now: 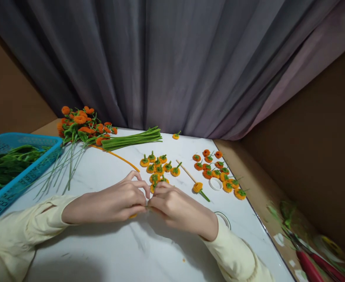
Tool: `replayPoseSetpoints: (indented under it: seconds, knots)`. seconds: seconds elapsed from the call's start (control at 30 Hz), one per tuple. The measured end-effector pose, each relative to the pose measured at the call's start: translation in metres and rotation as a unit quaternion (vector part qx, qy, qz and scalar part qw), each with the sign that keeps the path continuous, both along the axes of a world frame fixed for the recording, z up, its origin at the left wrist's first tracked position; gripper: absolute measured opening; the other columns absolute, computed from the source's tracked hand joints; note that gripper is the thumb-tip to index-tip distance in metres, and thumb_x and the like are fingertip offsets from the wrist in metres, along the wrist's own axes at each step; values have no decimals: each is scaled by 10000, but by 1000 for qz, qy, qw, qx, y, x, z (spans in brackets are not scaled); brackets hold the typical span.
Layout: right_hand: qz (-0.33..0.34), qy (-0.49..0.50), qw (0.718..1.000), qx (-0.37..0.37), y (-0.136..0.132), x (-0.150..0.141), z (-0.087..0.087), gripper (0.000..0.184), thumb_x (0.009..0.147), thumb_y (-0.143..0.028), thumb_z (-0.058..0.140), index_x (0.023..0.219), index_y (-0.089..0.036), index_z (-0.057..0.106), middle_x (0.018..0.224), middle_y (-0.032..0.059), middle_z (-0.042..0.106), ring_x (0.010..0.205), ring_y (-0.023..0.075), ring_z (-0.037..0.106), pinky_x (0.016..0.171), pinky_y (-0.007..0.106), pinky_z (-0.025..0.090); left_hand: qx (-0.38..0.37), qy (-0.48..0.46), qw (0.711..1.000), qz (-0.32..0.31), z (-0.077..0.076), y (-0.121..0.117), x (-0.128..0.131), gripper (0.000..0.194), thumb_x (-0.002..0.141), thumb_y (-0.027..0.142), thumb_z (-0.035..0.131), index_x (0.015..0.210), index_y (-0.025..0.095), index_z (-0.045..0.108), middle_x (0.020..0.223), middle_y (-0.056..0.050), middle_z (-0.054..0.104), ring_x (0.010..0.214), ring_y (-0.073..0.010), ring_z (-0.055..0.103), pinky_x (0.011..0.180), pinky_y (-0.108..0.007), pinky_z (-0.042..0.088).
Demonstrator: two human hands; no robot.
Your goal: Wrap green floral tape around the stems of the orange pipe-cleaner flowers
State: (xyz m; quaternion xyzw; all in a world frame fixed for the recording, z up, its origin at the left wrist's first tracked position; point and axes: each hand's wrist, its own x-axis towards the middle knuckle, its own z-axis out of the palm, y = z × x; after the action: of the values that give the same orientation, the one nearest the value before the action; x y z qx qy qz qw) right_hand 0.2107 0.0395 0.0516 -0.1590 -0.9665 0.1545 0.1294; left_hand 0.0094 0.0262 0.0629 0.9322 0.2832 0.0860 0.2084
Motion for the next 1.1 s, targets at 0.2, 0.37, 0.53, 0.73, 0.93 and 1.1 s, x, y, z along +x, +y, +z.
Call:
replayPoseSetpoints:
  seconds: [0.2, 0.37, 0.53, 0.73, 0.93, 1.1]
  knots:
    - [35, 46, 998, 9, 1, 1, 4, 200, 944, -102, 412, 881, -130, 600, 765, 71, 630, 762, 168, 515, 793, 332, 437, -119, -20, 992, -19, 5, 15, -4, 283, 873, 186, 590, 593, 142, 597, 752, 1, 656, 841, -150, 566, 884, -308, 274]
    - [55, 21, 997, 49, -3, 2, 5, 230, 973, -126, 367, 909, -141, 587, 743, 74, 624, 767, 173, 540, 801, 358, 431, -228, -44, 970, -79, 3, 22, -4, 283, 887, 193, 569, 619, 175, 658, 720, 9, 690, 784, -130, 607, 866, -275, 313]
    - [29, 17, 997, 64, -6, 3, 4, 254, 979, -148, 362, 865, -142, 590, 712, 65, 604, 722, 167, 534, 787, 364, 432, -56, -42, 997, 9, -2, 7, 0, 268, 833, 262, 652, 587, 163, 609, 746, -4, 665, 950, -189, 584, 970, -375, 215]
    - [8, 58, 998, 21, -2, 3, 5, 220, 956, -95, 386, 841, -139, 569, 763, 67, 628, 750, 156, 537, 797, 339, 437, -38, -58, 998, 13, 3, -2, 1, 274, 896, 170, 531, 629, 154, 590, 652, 24, 607, 851, -160, 581, 969, -415, 193]
    - [75, 68, 995, -8, 0, 4, 10, 166, 939, -90, 415, 923, -140, 573, 838, 77, 660, 800, 156, 540, 833, 339, 417, -242, -75, 967, -33, 1, 15, -1, 357, 887, 280, 558, 560, 141, 601, 621, 10, 606, 677, -120, 558, 861, -310, 342]
    - [57, 22, 998, 31, -5, 6, 16, 228, 962, -115, 378, 876, -143, 587, 714, 67, 628, 689, 158, 498, 779, 341, 407, -294, -87, 950, -56, -7, 18, 0, 409, 907, 419, 510, 649, 164, 700, 598, -14, 621, 691, -141, 574, 721, -254, 398]
